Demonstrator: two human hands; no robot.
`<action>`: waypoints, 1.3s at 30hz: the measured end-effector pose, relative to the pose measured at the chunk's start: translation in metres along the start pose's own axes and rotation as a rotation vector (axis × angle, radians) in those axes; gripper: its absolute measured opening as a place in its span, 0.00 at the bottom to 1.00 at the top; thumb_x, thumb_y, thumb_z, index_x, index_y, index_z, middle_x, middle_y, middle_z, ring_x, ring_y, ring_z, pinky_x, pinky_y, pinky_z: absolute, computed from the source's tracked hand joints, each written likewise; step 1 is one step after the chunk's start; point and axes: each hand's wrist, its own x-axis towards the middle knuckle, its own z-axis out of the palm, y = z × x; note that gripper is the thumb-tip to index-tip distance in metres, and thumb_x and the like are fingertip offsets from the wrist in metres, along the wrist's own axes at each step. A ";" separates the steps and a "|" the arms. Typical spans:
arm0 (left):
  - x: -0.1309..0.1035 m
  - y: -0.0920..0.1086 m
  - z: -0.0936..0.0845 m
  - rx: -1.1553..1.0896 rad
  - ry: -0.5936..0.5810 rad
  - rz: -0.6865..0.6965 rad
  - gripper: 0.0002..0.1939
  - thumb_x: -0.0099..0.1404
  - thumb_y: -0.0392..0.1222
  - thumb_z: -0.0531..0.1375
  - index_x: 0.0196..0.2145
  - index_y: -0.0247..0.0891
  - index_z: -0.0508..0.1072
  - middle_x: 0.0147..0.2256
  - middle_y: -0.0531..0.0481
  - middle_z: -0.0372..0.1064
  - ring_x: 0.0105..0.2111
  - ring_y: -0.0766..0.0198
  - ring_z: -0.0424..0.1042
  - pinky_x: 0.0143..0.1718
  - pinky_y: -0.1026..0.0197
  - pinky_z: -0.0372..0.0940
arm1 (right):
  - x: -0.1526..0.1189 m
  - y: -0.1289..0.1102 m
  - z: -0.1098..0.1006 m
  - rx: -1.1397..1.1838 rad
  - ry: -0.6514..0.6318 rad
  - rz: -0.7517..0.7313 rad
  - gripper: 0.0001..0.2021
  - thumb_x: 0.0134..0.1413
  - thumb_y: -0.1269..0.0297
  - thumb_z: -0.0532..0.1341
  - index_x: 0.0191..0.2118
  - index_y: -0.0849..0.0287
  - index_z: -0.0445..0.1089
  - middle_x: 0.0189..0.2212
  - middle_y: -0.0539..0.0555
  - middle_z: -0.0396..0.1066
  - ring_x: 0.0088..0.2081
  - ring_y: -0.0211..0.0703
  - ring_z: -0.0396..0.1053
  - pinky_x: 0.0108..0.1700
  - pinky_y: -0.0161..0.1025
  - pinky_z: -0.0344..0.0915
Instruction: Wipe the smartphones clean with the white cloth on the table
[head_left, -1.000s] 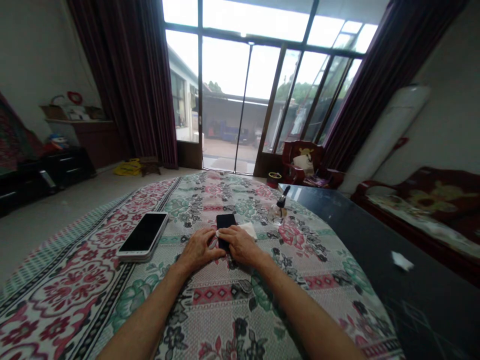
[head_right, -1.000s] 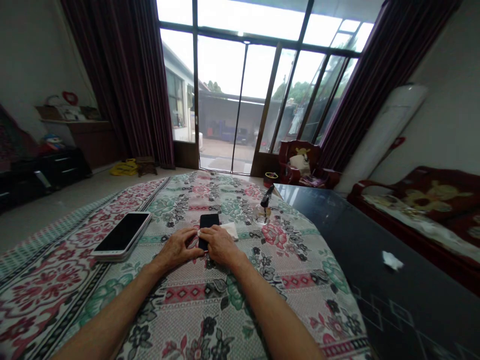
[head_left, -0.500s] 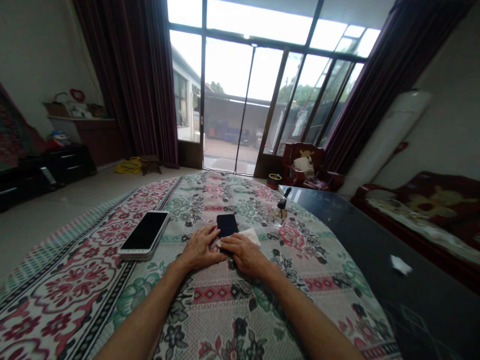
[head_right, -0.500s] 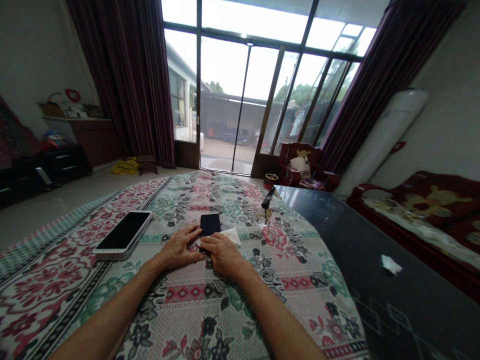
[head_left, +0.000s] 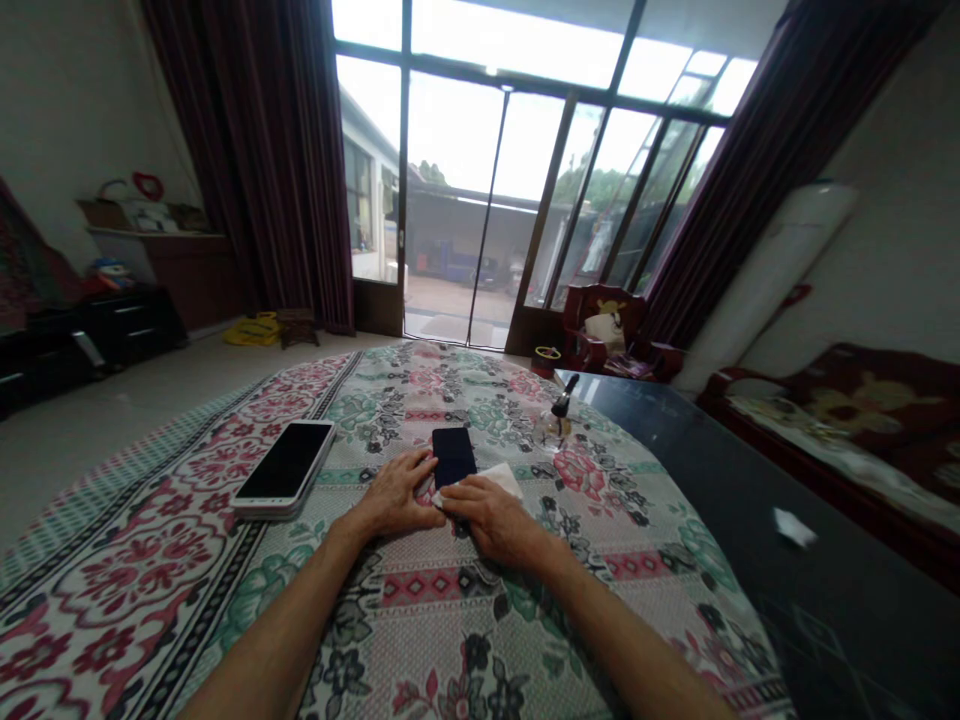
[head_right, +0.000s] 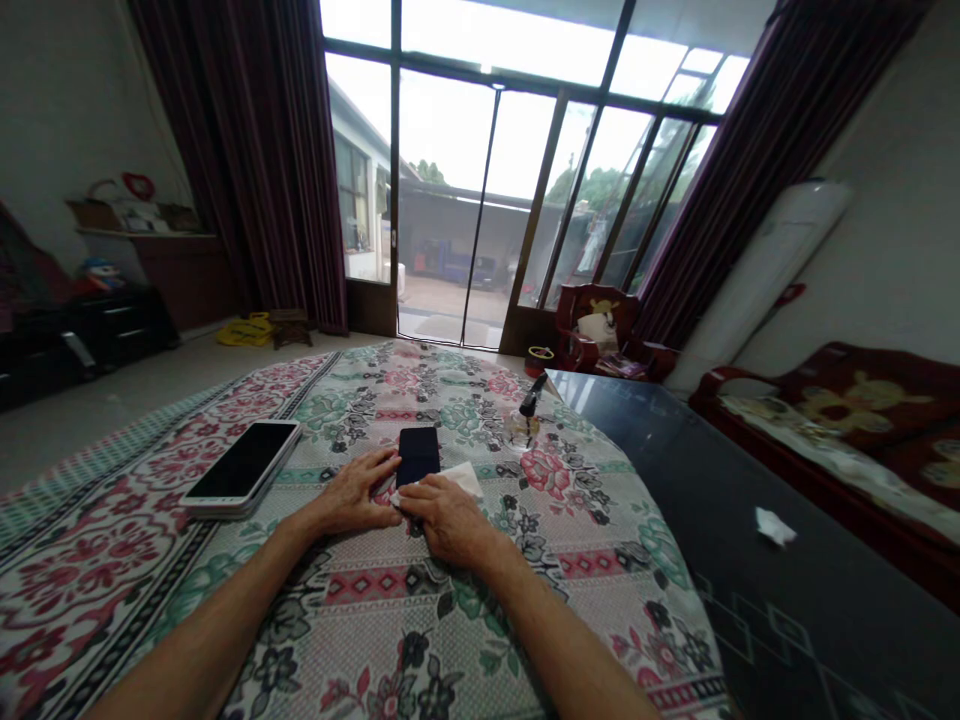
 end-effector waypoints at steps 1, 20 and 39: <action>0.000 0.000 0.000 0.003 -0.003 0.000 0.47 0.48 0.59 0.65 0.61 0.34 0.60 0.64 0.38 0.51 0.62 0.46 0.51 0.61 0.48 0.49 | -0.001 -0.001 0.000 0.006 0.010 0.003 0.23 0.50 0.79 0.51 0.52 0.60 0.67 0.52 0.56 0.68 0.51 0.44 0.62 0.56 0.45 0.57; 0.001 0.001 0.006 -0.039 0.100 0.012 0.37 0.56 0.61 0.60 0.58 0.39 0.65 0.61 0.40 0.57 0.60 0.48 0.56 0.60 0.46 0.52 | -0.022 0.020 -0.001 -0.045 0.161 0.257 0.21 0.56 0.80 0.50 0.51 0.60 0.70 0.52 0.56 0.69 0.52 0.43 0.63 0.56 0.44 0.60; 0.002 0.001 0.009 -0.033 0.133 0.009 0.35 0.54 0.57 0.63 0.57 0.38 0.66 0.60 0.40 0.58 0.60 0.47 0.57 0.59 0.46 0.53 | 0.000 0.018 0.010 -0.128 0.154 0.389 0.23 0.52 0.80 0.50 0.54 0.63 0.65 0.56 0.60 0.63 0.55 0.46 0.58 0.59 0.45 0.54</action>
